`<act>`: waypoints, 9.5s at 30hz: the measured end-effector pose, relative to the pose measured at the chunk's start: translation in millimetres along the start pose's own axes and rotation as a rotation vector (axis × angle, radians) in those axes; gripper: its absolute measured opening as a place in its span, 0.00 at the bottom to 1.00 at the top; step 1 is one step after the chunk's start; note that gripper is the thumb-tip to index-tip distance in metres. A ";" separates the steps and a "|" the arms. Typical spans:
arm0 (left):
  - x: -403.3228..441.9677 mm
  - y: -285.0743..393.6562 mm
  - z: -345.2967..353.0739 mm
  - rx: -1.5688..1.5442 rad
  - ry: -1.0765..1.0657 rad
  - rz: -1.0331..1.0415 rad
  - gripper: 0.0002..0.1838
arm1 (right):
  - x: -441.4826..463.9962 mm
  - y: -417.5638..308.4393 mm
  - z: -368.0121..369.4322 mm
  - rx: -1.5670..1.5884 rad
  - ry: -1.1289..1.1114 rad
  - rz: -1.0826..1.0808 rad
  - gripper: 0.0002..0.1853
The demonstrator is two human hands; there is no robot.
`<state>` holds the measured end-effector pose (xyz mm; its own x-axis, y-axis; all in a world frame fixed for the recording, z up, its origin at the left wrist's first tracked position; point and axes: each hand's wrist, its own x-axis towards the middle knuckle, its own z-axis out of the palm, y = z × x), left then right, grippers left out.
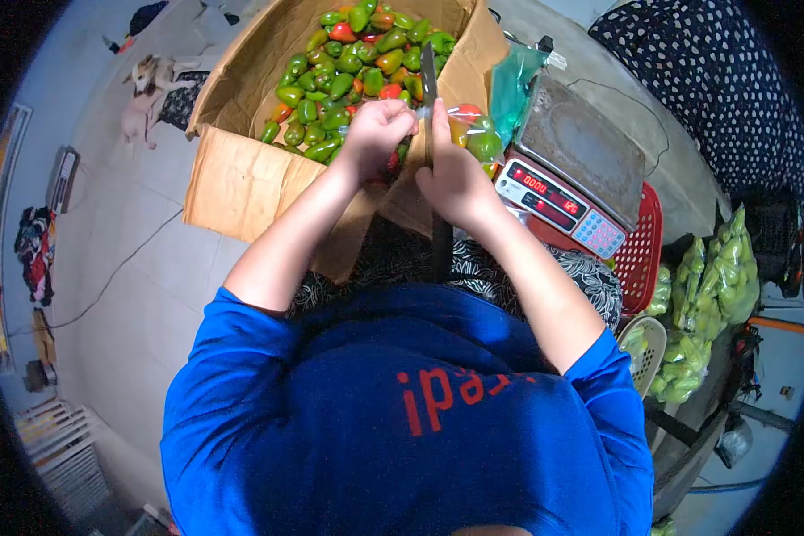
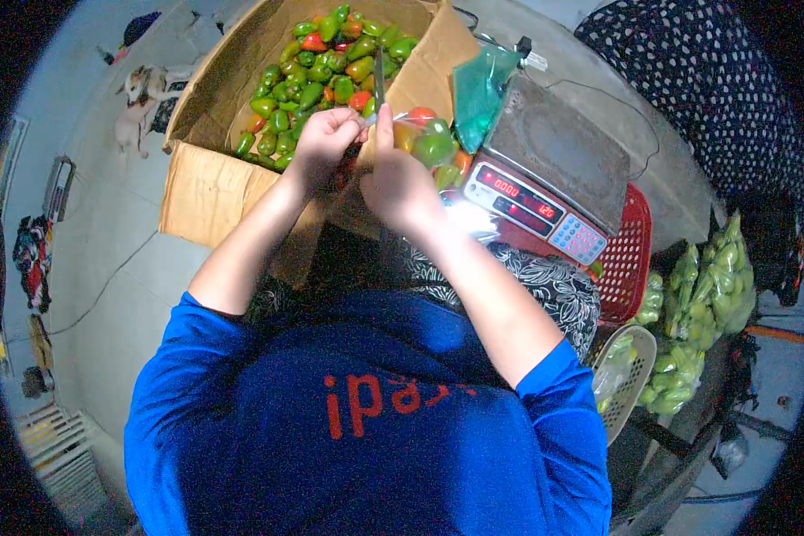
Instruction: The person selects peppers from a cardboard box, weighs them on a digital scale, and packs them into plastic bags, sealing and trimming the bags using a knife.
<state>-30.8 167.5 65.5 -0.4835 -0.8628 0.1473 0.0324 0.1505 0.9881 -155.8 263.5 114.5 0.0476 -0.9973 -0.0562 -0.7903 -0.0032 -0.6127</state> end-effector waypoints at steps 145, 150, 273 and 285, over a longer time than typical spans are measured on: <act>-30.1 19.1 134.1 0.823 -0.343 0.092 0.17 | -72.3 183.7 -22.6 0.730 0.114 0.006 0.11; -31.1 35.8 136.9 0.607 -0.276 0.167 0.11 | -73.9 170.5 -38.7 0.701 0.101 0.017 0.12; 186.3 -41.7 -78.4 1.128 0.215 -0.032 0.18 | 2.0 162.7 17.3 0.649 0.151 0.336 0.37; 240.3 -82.5 -81.5 1.532 0.131 0.090 0.19 | 21.5 157.2 11.3 1.173 0.107 0.602 0.08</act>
<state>-78.4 -91.6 23.0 -0.4493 -0.8464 0.2859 -0.8838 0.4678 -0.0042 -272.1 242.4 8.1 -0.2130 -0.8213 -0.5292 0.3262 0.4507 -0.8309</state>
